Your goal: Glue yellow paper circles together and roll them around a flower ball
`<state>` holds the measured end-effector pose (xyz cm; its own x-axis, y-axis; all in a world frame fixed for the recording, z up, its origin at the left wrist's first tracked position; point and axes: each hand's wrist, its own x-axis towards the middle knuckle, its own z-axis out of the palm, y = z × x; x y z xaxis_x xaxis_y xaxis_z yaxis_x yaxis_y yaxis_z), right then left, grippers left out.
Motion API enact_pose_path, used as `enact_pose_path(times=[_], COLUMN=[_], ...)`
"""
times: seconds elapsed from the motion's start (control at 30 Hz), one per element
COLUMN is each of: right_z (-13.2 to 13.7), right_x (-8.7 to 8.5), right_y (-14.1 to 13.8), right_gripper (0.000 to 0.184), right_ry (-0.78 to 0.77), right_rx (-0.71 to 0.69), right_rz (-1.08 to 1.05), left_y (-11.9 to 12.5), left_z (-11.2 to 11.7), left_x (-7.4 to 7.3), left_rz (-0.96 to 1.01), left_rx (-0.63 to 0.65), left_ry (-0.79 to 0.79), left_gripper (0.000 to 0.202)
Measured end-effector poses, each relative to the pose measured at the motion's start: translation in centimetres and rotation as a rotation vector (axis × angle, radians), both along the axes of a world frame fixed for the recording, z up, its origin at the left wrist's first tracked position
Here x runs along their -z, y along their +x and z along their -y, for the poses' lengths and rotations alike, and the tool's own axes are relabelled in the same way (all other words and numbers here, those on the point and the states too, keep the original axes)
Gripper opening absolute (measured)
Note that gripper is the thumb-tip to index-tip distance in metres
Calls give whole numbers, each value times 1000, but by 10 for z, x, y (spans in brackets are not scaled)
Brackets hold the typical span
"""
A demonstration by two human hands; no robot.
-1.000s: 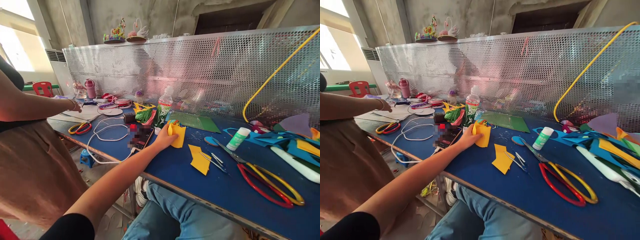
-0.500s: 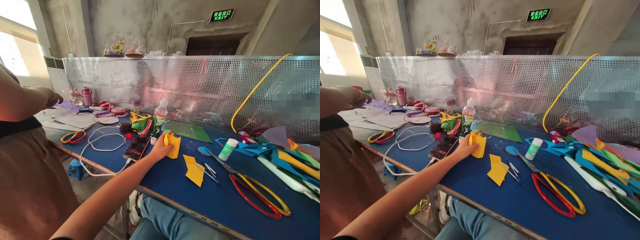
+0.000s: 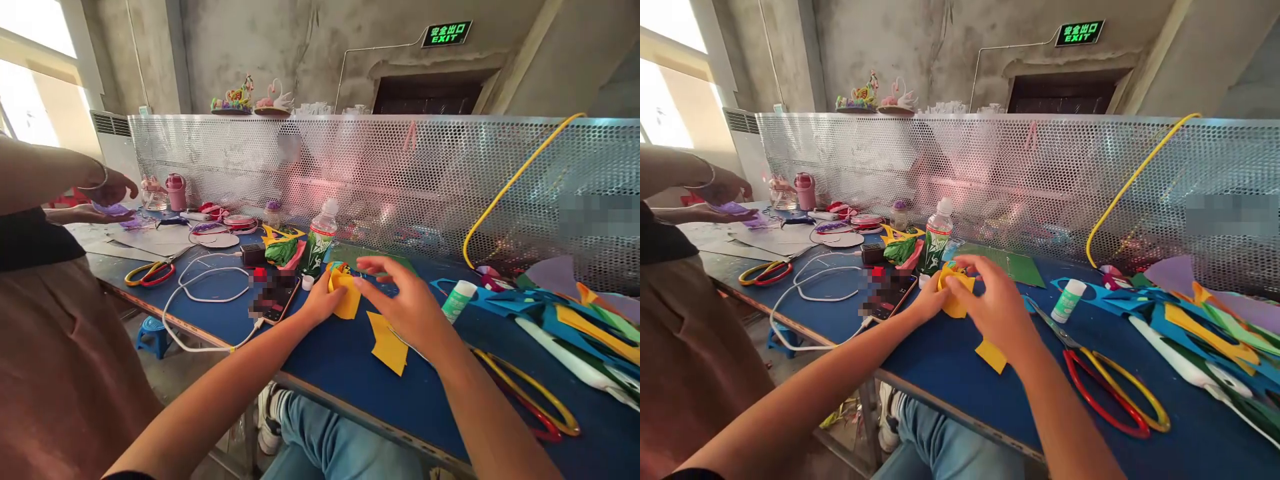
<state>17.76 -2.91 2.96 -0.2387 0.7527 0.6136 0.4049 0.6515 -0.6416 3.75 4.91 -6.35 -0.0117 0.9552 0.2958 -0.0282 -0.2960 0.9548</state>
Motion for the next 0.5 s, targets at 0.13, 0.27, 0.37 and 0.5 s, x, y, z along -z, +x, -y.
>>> enact_pose_path(times=[0.13, 0.27, 0.37, 0.5], right_z=[-71, -85, -85, -92], right_x=[38, 70, 72, 72], right_y=[18, 25, 29, 40], right_gripper=[61, 45, 34, 34], right_ry=[-354, -627, -654, -644], right_rx=[-22, -310, -252, -165], right_rz=[-57, -217, -371, -531], left_y=[5, 14, 22, 31], left_z=[3, 3, -8, -26], left_x=[-2, -12, -19, -16], left_rz=[6, -1, -20, -37], left_rx=[34, 89, 92, 54], left_ry=[3, 3, 10, 41], left_gripper=[24, 20, 18, 16])
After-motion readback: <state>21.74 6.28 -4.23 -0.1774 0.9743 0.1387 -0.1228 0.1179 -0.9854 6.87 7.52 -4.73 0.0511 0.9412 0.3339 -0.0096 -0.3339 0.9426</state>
